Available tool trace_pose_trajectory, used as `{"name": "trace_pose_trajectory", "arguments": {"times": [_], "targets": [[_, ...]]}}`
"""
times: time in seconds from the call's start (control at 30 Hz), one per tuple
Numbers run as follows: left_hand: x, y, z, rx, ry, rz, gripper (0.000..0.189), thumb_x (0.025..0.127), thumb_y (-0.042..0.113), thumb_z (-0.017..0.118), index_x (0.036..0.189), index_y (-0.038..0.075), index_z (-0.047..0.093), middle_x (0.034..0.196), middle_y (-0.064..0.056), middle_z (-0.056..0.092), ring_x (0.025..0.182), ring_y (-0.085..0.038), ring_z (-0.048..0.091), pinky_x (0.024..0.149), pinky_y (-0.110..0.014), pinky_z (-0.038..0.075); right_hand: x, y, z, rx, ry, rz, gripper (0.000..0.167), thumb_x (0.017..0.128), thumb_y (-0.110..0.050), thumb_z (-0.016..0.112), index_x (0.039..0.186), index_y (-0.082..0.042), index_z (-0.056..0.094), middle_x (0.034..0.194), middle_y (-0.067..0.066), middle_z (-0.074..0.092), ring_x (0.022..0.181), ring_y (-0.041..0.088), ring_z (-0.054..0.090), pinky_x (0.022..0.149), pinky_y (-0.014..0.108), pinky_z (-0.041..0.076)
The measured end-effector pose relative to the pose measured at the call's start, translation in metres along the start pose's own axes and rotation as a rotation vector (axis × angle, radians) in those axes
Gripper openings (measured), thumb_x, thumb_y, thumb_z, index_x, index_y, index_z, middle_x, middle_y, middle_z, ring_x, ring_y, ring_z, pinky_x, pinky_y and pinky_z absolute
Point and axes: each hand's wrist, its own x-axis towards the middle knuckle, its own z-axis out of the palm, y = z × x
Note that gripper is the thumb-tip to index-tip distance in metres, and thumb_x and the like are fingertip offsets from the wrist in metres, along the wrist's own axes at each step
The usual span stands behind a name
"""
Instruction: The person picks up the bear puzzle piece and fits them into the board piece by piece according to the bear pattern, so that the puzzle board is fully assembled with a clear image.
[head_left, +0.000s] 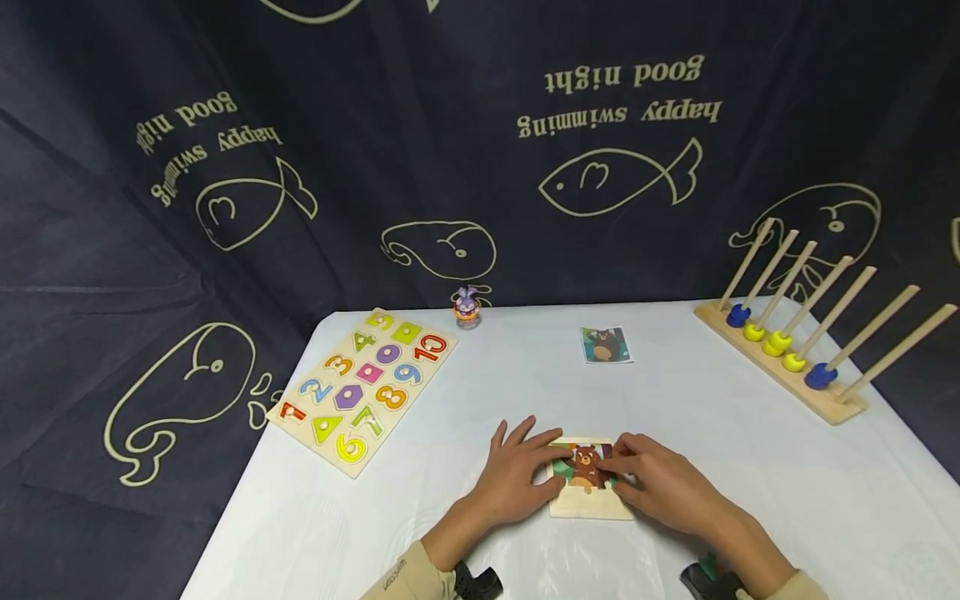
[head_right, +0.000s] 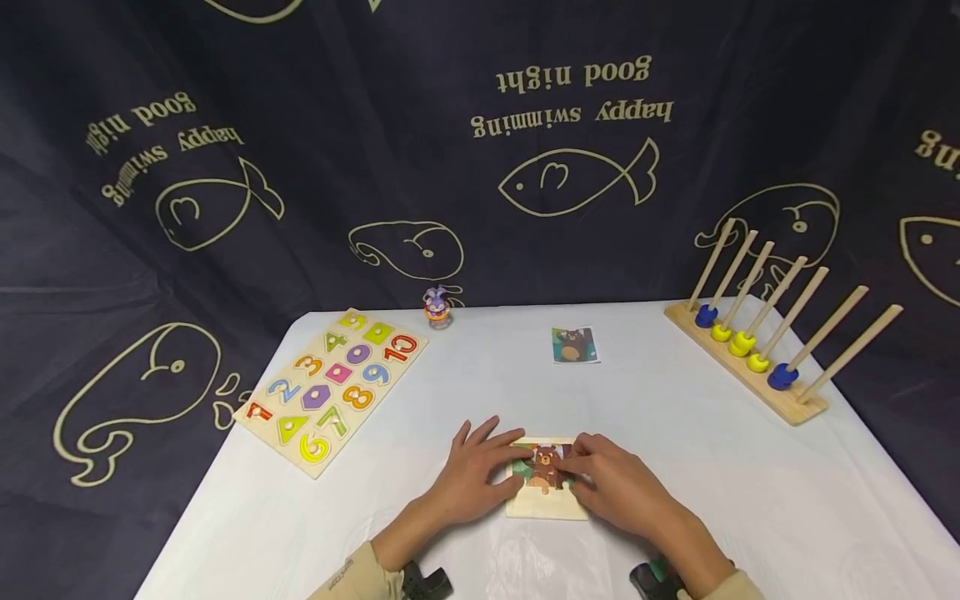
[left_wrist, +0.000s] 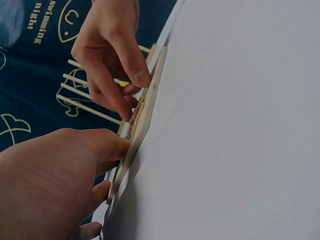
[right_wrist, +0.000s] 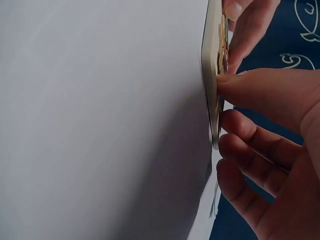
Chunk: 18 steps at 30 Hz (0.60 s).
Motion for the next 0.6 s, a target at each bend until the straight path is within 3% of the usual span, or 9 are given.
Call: {"name": "trace_pose_trajectory", "arguments": {"times": [0.2,0.6], "targets": [[-0.0016,0.0012,-0.0007,-0.009,-0.002,-0.003,0.036,0.094,0.039,0.056,0.128,0.032,0.063,0.143,0.008,0.046,0.140,-0.030,0.027,0.106,-0.065,0.012,-0.0003,-0.0029,0.0000,-0.043,0.017,-0.021,0.028,0.080,-0.024,0.077,0.106,-0.015,0.077,0.100,-0.012,0.055,0.088,0.005,0.045,0.064,0.027,0.046],[0.0009,0.0000,0.0003,0.002,0.008,0.005,0.035,0.093,0.040,0.056,0.127,0.032,0.063,0.143,0.008,0.046,0.140,-0.030,0.027,0.105,-0.066,0.013,0.0012,-0.0024,-0.0019,-0.096,0.019,-0.049,0.030,0.080,-0.028,0.077,0.107,-0.015,0.076,0.099,-0.011,0.056,0.087,0.006,0.047,0.062,0.027,0.045]]}}
